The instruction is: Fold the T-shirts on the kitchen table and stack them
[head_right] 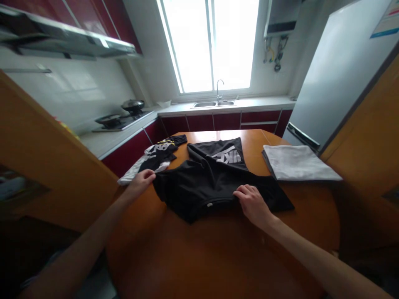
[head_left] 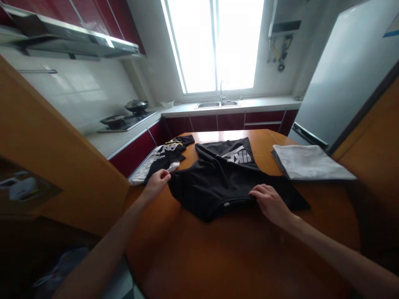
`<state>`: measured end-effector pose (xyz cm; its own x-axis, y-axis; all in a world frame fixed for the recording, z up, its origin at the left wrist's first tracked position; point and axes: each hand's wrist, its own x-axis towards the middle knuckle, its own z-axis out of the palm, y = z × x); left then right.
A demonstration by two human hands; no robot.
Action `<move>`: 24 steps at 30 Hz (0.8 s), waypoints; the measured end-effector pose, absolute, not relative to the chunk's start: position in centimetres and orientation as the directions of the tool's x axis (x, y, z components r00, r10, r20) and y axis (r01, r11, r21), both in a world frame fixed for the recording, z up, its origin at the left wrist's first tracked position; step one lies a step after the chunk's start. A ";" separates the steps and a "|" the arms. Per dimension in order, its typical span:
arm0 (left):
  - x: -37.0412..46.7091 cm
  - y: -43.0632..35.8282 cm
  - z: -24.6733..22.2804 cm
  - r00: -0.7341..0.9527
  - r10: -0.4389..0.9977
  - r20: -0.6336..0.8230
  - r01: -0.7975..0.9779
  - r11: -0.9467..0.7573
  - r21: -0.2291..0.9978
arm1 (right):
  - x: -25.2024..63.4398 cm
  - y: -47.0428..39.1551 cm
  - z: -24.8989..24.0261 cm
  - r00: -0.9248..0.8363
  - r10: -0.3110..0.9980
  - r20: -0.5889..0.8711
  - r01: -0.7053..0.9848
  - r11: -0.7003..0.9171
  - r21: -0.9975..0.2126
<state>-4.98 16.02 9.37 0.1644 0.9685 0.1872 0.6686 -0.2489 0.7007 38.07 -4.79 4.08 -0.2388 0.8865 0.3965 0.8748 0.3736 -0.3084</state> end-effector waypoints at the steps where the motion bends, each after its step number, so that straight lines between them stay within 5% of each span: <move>1: -6.0 15.9 10.1 0.135 0.966 0.222 0.687 -0.253 0.681 | 38.7 -5.1 4.9 -0.246 0.888 0.388 0.869 0.379 -0.318; 3: -7.9 15.2 10.6 0.102 0.974 0.201 0.769 -0.205 0.606 | 39.8 -6.0 6.2 -0.300 0.898 0.323 0.839 0.409 -0.359; 7: -10.5 12.4 8.4 0.103 0.993 -0.062 0.927 -0.074 0.367 | 41.1 -8.3 6.8 -0.475 0.876 0.078 0.733 0.444 -0.515; 9: -10.6 10.3 7.3 0.123 0.992 0.003 0.941 -0.118 0.318 | 41.4 -9.3 6.4 -0.486 0.873 0.040 0.726 0.429 -0.537; 12: -9.5 6.0 7.0 0.312 0.916 0.251 0.858 -0.386 0.339 | 41.6 -10.5 5.7 -0.405 0.906 0.124 0.777 0.412 -0.475; 16: -6.5 -0.2 7.2 0.713 0.683 0.156 0.573 -0.697 0.431 | 41.0 -11.9 4.1 -0.404 0.894 0.194 0.788 0.448 -0.422; 24: -0.8 -2.0 3.6 0.796 0.570 0.204 0.511 -0.813 0.277 | 39.6 -11.8 2.2 -0.450 0.843 0.293 0.766 0.534 -0.359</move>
<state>-0.79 -1.98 3.60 0.7961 0.5698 0.2036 0.5113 -0.8134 0.2774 39.63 -11.85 2.23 -0.4500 0.8434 0.2935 0.7658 0.5335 -0.3591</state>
